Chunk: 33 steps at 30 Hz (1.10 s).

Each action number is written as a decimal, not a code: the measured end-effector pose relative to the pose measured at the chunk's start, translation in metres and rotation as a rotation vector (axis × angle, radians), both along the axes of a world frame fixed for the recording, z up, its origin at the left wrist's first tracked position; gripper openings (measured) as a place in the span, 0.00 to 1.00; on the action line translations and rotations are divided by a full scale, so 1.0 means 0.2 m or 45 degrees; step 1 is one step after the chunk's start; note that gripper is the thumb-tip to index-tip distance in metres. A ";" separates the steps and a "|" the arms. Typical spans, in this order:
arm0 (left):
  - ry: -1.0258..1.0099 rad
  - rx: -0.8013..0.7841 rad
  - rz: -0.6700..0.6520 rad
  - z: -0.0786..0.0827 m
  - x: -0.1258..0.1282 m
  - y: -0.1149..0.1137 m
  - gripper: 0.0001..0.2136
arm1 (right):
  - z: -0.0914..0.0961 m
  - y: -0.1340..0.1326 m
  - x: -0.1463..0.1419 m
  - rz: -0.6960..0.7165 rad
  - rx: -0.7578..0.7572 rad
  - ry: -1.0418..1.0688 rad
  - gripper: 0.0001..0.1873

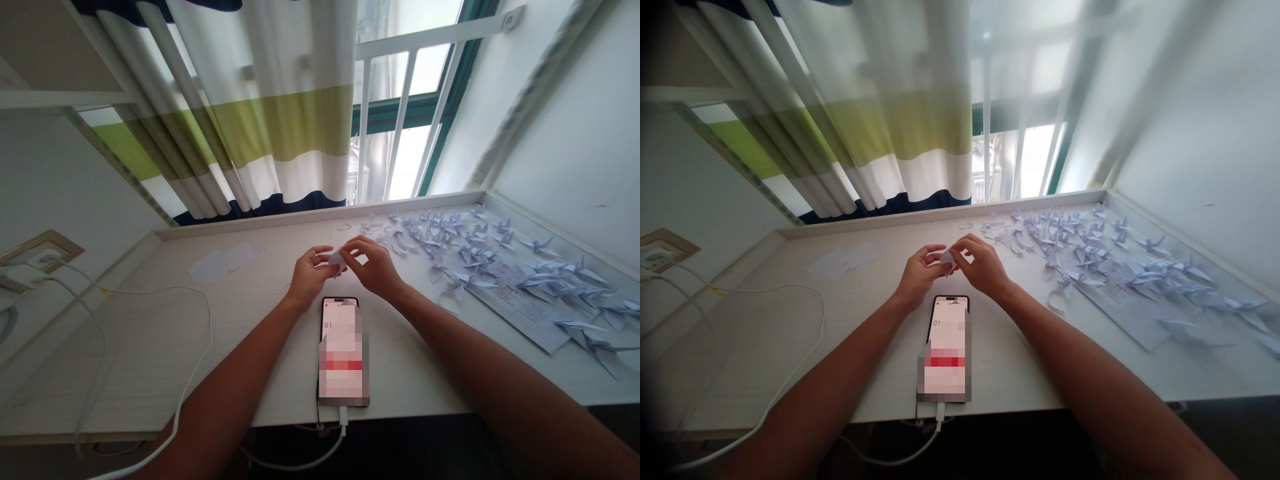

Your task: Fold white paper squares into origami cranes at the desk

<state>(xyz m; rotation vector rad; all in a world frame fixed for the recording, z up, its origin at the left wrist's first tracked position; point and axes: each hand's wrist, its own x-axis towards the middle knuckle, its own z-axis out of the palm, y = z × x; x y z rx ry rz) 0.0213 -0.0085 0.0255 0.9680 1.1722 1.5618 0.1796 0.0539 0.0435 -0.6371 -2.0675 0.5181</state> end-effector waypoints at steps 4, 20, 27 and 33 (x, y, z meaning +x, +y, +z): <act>0.127 -0.027 0.040 0.00 0.00 -0.01 0.21 | -0.02 0.02 0.01 -0.003 -0.002 -0.180 0.11; 0.751 -0.065 -0.007 -0.11 -0.06 0.05 0.04 | -0.10 0.09 -0.02 -0.089 -0.344 -0.557 0.09; 1.126 -0.116 0.175 -0.12 -0.08 0.05 0.06 | -0.11 0.10 -0.04 -0.176 -0.527 -0.552 0.07; 1.280 -0.017 0.094 -0.10 -0.07 0.05 0.03 | -0.10 0.11 -0.04 -0.219 -0.657 -0.510 0.06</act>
